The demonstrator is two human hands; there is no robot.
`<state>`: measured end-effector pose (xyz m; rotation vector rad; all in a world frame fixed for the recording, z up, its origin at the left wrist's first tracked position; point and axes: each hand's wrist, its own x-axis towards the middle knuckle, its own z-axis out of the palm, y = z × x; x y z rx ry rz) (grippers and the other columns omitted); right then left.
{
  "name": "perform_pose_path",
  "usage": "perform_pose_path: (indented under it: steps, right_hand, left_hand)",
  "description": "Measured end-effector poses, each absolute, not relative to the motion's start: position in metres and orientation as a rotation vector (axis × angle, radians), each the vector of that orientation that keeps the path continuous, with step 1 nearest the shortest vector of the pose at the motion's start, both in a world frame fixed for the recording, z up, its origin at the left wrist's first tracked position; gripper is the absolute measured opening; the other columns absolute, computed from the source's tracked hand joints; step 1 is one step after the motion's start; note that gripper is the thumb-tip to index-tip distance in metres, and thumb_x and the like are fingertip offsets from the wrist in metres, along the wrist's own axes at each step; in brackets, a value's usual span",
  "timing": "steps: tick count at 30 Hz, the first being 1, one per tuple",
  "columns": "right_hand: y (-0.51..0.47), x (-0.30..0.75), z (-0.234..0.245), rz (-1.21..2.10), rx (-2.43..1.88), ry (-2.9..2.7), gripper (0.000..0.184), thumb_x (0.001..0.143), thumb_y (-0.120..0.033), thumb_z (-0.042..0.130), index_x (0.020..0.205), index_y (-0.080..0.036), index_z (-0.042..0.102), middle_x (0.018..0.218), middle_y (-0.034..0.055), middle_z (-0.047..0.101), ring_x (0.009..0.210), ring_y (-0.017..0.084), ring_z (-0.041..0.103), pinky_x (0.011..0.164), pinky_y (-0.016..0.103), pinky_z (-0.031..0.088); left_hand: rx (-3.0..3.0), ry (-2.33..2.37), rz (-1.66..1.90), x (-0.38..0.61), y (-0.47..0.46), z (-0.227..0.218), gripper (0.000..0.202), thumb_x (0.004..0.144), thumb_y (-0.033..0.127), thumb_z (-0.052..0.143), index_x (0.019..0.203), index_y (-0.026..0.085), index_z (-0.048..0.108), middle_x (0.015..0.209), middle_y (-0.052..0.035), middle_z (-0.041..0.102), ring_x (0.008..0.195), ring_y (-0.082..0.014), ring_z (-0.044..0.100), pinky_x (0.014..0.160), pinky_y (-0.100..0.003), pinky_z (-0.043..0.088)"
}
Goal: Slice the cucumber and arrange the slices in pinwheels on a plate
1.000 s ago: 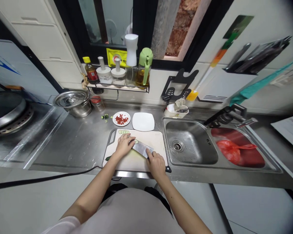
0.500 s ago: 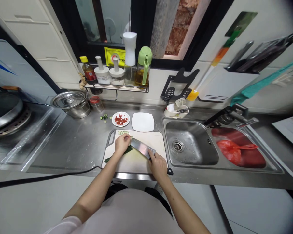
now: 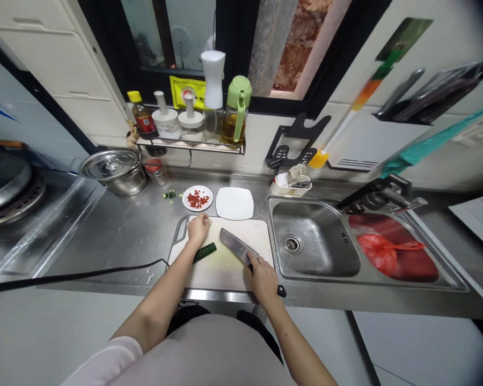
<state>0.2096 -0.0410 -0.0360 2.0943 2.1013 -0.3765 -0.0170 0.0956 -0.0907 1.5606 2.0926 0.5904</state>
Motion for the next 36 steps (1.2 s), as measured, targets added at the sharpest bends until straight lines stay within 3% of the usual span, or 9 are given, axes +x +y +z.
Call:
perform_pose_path:
  steps: [7,14,25,30,36]
  right_hand:
    - [-0.038,0.209,-0.034,-0.407,2.099,2.102,0.048,0.092,-0.026,0.048,0.14,-0.025,0.047,0.107,0.0088,0.065,0.098,0.022,0.06,0.083,0.029,0.04]
    - [-0.035,0.208,-0.034,-0.427,2.109,2.111,0.048,0.091,-0.024,0.048,0.139,-0.025,0.049,0.107,0.0085,0.065,0.096,0.022,0.061,0.082,0.029,0.04]
    - [-0.033,0.211,-0.032,-0.616,2.186,2.084,0.04,0.092,-0.028,0.046,0.132,-0.026,0.054,0.113,0.0063,0.068,0.097,0.02,0.063,0.077,0.026,0.039]
    - [-0.03,0.212,-0.034,-0.716,2.185,2.007,0.036,0.097,-0.031,0.038,0.126,-0.024,0.057,0.1,0.0066,0.072,0.09,0.019,0.065,0.071,0.026,0.036]
    - [-0.024,0.208,-0.043,-0.786,2.123,2.045,0.032,0.098,-0.031,0.034,0.109,-0.021,0.062,0.091,0.0067,0.071,0.083,0.018,0.064,0.064,0.026,0.03]
  left_hand:
    - [1.676,2.106,0.516,-0.016,0.097,-0.095,0.018,0.084,0.021,0.055,0.101,0.023,0.063,0.09,-0.0048,0.071,0.095,-0.0237,0.061,0.089,-0.037,0.036]
    - [1.734,2.163,0.457,-0.016,0.095,-0.097,0.017,0.086,0.028,0.054,0.092,0.022,0.069,0.106,-0.0118,0.067,0.105,-0.029,0.057,0.092,-0.043,0.037]
    - [1.6,2.185,0.75,-0.033,0.068,-0.086,0.022,0.087,0.031,0.054,0.102,0.025,0.069,0.098,-0.0057,0.067,0.097,-0.0236,0.06,0.089,-0.038,0.04]
    - [1.693,2.041,0.821,-0.04,0.029,-0.089,0.021,0.088,0.031,0.053,0.099,0.024,0.069,0.098,-0.0052,0.068,0.087,-0.0206,0.061,0.084,-0.034,0.045]
    - [1.902,1.861,0.825,-0.031,-0.005,-0.097,0.021,0.091,0.031,0.049,0.096,0.024,0.069,0.099,-0.0059,0.068,0.096,-0.0213,0.061,0.089,-0.035,0.046]
